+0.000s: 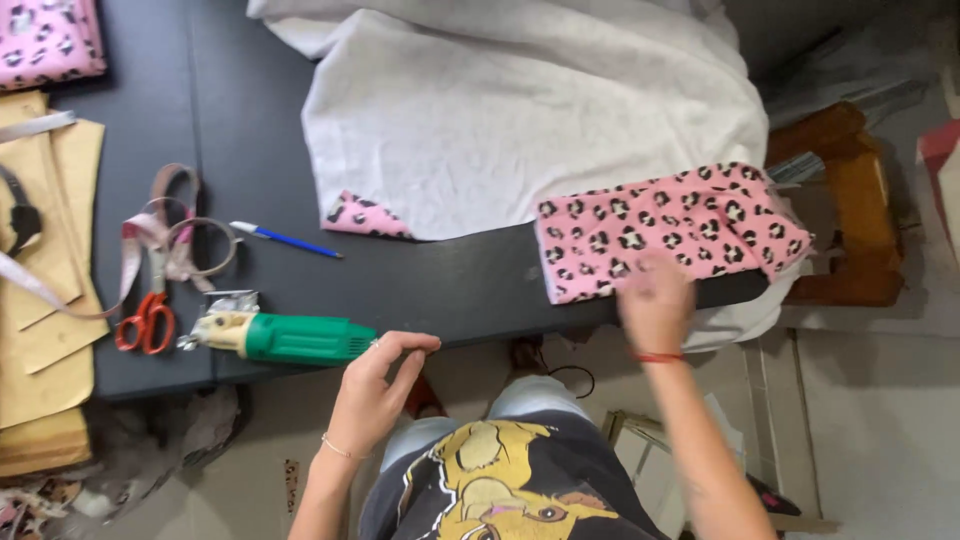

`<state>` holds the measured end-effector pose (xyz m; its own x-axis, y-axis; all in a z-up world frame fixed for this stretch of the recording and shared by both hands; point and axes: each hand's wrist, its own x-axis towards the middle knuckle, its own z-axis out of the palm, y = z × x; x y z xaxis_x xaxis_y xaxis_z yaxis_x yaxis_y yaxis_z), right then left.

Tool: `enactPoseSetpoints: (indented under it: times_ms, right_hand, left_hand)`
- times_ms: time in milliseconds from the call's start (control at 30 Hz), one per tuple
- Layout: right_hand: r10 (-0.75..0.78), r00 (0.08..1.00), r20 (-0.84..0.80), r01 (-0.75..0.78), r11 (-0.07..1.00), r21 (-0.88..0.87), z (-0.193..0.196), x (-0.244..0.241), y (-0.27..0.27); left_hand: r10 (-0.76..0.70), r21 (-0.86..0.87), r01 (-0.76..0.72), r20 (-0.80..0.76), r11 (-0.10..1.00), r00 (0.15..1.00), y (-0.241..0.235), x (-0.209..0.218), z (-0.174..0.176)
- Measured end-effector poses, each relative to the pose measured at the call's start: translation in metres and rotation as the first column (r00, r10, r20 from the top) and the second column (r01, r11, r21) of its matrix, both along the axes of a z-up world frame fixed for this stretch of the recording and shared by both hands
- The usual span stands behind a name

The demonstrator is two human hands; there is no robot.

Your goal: Tracing paper patterns onto fabric and cutting out the pieces using an electric rotary cutter.

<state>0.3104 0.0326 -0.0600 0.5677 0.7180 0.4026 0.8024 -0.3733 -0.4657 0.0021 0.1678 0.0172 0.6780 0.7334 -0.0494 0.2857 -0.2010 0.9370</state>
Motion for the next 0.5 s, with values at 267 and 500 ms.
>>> enactPoseSetpoints:
  times_ms: [267,500]
  right_hand:
    - [-0.34,0.937,0.083,0.35,0.902,-0.253,-0.08,0.221,-0.183]
    - [-0.156,0.985,-0.076,0.132,0.958,-0.253,-0.149,0.306,-0.191]
  left_hand:
    - [0.073,-0.386,-0.16,-0.23,0.909,0.97,-0.011,0.159,-0.037]
    - [0.291,-0.473,-0.396,-0.281,0.787,0.915,-0.027,0.228,-0.075]
